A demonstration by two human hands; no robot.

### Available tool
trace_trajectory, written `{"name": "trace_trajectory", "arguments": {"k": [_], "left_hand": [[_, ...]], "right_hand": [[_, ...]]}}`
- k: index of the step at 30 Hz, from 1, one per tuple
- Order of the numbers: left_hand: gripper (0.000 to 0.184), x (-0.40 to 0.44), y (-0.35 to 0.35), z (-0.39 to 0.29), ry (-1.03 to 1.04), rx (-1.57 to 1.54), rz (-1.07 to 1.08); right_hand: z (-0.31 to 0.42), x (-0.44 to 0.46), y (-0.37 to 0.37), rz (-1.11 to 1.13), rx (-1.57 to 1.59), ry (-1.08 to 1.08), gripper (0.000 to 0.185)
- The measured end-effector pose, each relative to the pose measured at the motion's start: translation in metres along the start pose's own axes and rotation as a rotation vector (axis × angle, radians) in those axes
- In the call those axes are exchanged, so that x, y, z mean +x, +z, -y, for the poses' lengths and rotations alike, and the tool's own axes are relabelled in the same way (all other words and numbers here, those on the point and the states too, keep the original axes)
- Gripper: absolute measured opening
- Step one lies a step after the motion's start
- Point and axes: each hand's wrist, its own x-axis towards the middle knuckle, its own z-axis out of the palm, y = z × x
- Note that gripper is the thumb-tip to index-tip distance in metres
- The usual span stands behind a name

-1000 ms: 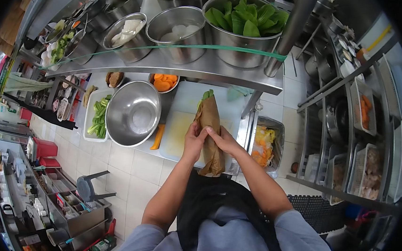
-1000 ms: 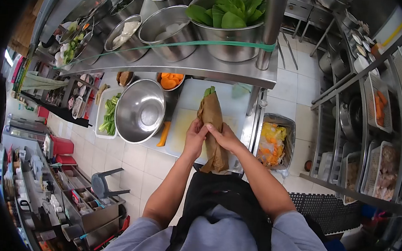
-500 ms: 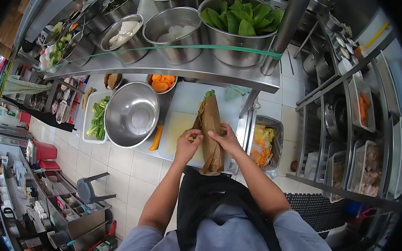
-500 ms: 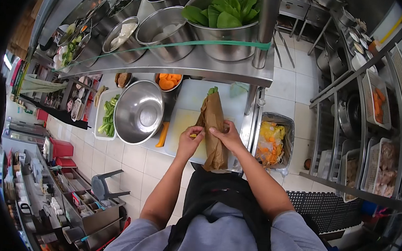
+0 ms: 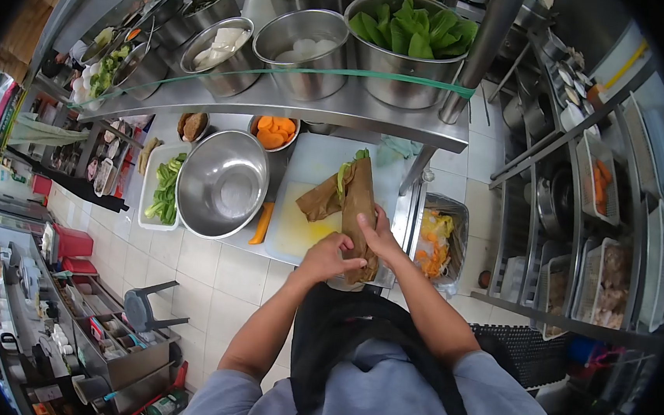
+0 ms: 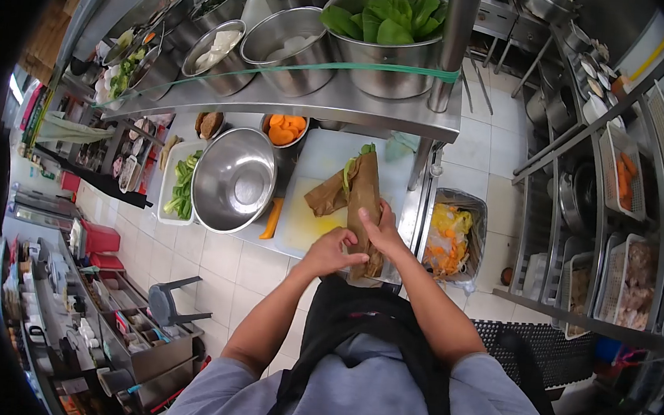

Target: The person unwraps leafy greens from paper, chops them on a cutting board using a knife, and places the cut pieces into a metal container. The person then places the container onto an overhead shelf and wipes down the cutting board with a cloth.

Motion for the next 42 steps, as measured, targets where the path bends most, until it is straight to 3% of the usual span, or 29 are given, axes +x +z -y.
{"name": "trace_trajectory", "arguments": {"k": [3, 5, 9, 10, 12, 15, 17, 18, 20, 22, 24, 26, 27, 29, 31, 32, 34, 37, 38, 39, 41, 42], "left_hand": [[0.019, -0.001, 0.011, 0.009, 0.058, 0.207, -0.095], [0.016, -0.002, 0.010, 0.016, -0.120, 0.020, -0.086], [0.016, -0.011, 0.004, 0.019, -0.152, 0.005, -0.225], [0.015, -0.012, 0.005, 0.021, -0.060, -0.087, -0.316], [0.015, -0.012, 0.014, 0.016, 0.031, -0.186, -0.414], [0.020, -0.012, 0.029, 0.002, 0.153, 0.149, -0.554], [0.024, -0.002, 0.029, 0.029, 0.041, 0.048, -0.428], [0.022, -0.004, 0.018, 0.026, -0.068, -0.166, -0.422], [0.020, -0.004, 0.007, 0.077, -0.080, -0.098, -0.562], [0.021, -0.022, -0.015, 0.091, -0.250, -0.021, -0.566], [0.026, -0.026, -0.019, 0.091, -0.308, 0.026, -0.550], [0.055, -0.025, -0.015, 0.063, -0.210, -0.127, -0.577], [0.055, -0.020, -0.012, 0.057, -0.213, -0.131, -0.576], [0.077, -0.007, -0.007, 0.047, -0.142, -0.029, -0.541], [0.078, 0.008, -0.004, 0.056, -0.109, -0.019, -0.545], [0.080, 0.017, -0.004, 0.062, -0.073, -0.002, -0.545], [0.074, 0.022, -0.018, 0.052, -0.139, 0.071, -0.502], [0.061, 0.021, -0.034, 0.043, -0.194, 0.278, -0.515], [0.054, 0.023, -0.039, 0.040, -0.174, 0.411, -0.572], [0.054, 0.027, -0.042, 0.036, -0.169, 0.410, -0.570], [0.048, 0.040, -0.048, 0.029, -0.028, 0.368, -0.611], [0.048, 0.052, -0.050, 0.028, -0.026, 0.362, -0.610]], "right_hand": [[0.010, 0.002, -0.002, 0.048, 0.212, 0.073, 0.096], [0.029, -0.010, -0.007, 0.067, 0.206, 0.079, 0.090], [0.030, -0.017, -0.009, 0.128, 0.274, 0.082, 0.075], [0.031, -0.018, -0.011, 0.151, 0.310, 0.101, 0.071], [0.032, -0.018, -0.008, 0.140, 0.323, 0.126, 0.072], [0.020, -0.014, -0.012, 0.147, 0.359, 0.143, 0.073], [0.027, -0.016, -0.014, 0.164, 0.300, 0.148, 0.073], [0.032, -0.017, -0.013, 0.138, 0.297, 0.149, 0.079], [0.024, -0.013, -0.018, 0.108, 0.151, 0.108, 0.083], [0.040, -0.016, -0.015, -0.007, 0.008, 0.074, 0.098], [0.041, -0.010, -0.016, -0.034, -0.066, 0.006, 0.102], [0.036, -0.006, -0.012, -0.057, -0.140, -0.061, 0.106], [0.030, -0.004, -0.008, -0.121, -0.176, -0.120, 0.110], [0.016, 0.005, -0.006, -0.181, -0.222, -0.181, 0.113], [0.013, 0.025, -0.012, -0.020, 0.071, -0.095, 0.107], [0.018, 0.033, -0.018, -0.019, 0.067, -0.100, 0.107], [0.042, 0.041, -0.029, 0.068, 0.406, 0.209, 0.096], [0.046, 0.078, -0.047, 0.176, 0.470, 0.208, 0.089], [0.030, 0.093, -0.051, 0.102, 0.280, 0.192, 0.085], [0.032, 0.093, -0.050, 0.097, 0.279, 0.191, 0.085], [0.042, 0.081, -0.037, -0.179, -0.526, -0.146, 0.092], [0.042, 0.066, -0.023, -0.225, -0.573, -0.230, 0.110]]}}
